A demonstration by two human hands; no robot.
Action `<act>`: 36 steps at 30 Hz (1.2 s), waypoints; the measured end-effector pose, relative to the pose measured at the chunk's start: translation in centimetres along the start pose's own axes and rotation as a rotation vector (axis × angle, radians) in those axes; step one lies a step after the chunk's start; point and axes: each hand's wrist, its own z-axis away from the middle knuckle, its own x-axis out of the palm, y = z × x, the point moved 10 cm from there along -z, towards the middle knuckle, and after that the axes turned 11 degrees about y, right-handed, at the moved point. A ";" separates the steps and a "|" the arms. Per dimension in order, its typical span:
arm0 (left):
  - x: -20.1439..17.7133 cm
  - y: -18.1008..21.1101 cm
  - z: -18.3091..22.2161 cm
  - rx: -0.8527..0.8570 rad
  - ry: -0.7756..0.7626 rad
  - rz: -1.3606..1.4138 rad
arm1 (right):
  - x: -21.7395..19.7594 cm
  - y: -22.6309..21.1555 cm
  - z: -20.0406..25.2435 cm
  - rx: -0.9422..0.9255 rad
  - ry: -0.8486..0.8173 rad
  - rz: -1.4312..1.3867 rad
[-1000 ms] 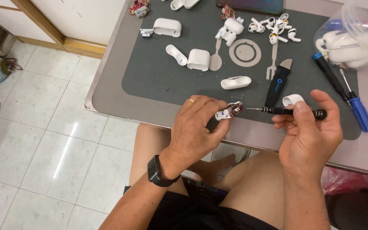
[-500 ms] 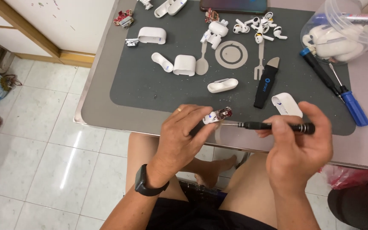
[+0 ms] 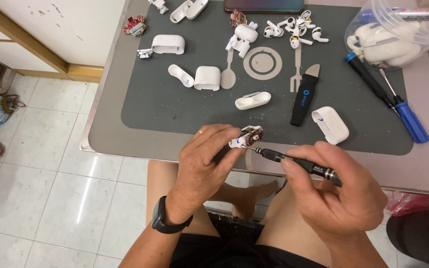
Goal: Assembling the internal components of wireless earbuds, including the circuit board, battery, and plastic housing, using precision tools.
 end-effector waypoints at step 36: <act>-0.9 -0.8 -0.4 -0.157 -0.066 0.186 | 2.4 -1.2 -4.9 0.276 -0.180 0.166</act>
